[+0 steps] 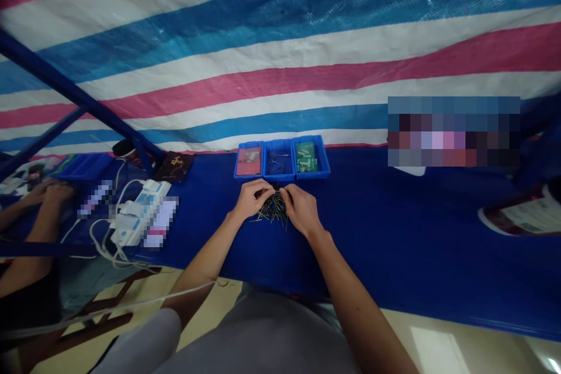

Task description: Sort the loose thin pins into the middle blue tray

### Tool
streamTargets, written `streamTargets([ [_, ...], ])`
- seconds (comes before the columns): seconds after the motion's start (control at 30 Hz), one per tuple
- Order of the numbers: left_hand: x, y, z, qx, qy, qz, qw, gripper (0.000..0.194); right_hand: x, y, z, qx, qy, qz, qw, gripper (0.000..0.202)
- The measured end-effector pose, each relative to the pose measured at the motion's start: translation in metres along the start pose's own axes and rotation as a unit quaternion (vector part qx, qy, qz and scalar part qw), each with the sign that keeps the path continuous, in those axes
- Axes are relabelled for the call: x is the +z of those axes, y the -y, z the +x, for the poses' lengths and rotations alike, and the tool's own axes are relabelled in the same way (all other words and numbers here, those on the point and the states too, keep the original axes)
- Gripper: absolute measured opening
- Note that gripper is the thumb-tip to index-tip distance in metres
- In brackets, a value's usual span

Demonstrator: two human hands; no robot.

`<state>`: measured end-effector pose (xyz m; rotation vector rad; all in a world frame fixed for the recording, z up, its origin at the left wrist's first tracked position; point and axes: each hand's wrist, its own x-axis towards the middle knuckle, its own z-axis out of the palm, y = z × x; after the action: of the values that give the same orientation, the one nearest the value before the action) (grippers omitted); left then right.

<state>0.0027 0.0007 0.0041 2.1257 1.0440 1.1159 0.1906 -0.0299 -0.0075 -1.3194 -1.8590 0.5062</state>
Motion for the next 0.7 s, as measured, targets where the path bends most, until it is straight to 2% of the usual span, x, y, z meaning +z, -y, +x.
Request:
streamTargets([
  [0.1, -0.0005, 0.0005, 0.0000, -0.001, -0.007, 0.004, 1.000, 0.023, 0.0008, -0.0003, -0.0002, 0.005, -0.009, 0.035, 0.999, 0.023],
  [0.27, -0.0007, 0.0007, 0.0001, 0.000, -0.004, 0.009, 1.000, 0.021, 0.0003, 0.0024, 0.0002, -0.028, -0.006, 0.041, 0.999, 0.020],
  [0.7, -0.0010, 0.0000, -0.0004, -0.002, 0.000, 0.012, 1.000, 0.025, -0.0018, 0.0028, 0.0010, -0.032, -0.007, 0.041, 0.999, 0.026],
])
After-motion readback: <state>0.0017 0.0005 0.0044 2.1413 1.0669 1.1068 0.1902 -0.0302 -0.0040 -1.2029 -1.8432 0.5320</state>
